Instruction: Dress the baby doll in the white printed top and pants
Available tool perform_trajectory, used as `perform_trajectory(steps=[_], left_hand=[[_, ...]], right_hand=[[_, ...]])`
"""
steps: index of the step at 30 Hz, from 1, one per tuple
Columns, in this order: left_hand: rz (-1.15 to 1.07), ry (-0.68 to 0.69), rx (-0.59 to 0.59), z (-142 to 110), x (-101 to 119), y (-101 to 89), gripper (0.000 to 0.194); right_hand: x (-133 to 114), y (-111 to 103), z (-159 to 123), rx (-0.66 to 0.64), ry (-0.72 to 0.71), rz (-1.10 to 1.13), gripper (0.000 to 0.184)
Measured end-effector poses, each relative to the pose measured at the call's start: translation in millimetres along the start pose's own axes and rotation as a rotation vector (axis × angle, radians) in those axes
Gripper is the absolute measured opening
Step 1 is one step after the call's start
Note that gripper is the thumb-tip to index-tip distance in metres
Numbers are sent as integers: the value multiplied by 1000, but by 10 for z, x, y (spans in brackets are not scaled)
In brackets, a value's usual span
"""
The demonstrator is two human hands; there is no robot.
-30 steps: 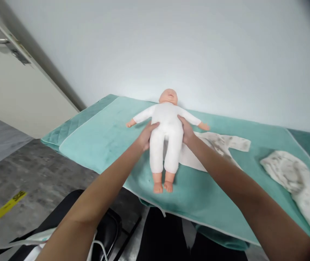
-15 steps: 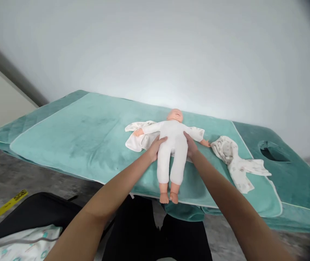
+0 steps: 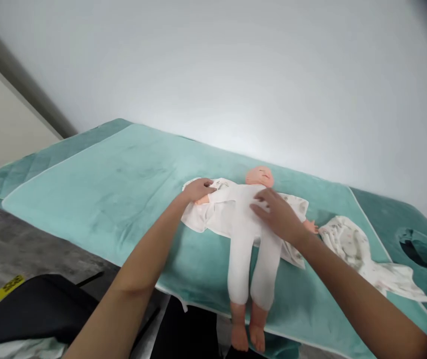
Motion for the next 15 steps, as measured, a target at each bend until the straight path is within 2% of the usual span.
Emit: perform_trajectory(steps=[2,4,6,8,11,15], left_hand=[[-153,-23,-17,64,-87,42,17],[-269,-26,-24,94,-167,60,12],[-341,-27,-73,114,-234,67,16],[-424,-28,-124,129,-273,61,24],[-568,-45,-151,125,-270,12,31],[-885,-271,-160,58,-243,-126,31]], right_hand=[[-258,292,360,-148,-125,-48,26],[-373,646,649,-275,-208,-162,27],[-359,973,834,-343,-258,-255,29],[-280,1214,912,-376,-298,-266,34],[-163,1357,893,-389,-327,-232,40],[-151,1210,829,-308,-231,-279,41]])
Point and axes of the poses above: each hand's wrist, its own z-axis towards the middle knuckle, its own y-axis out of the palm, x = y × z, the point moved 2 cm from there along z, towards the middle knuckle, and after that the axes turned 12 degrees about x, right-handed, at the moved point
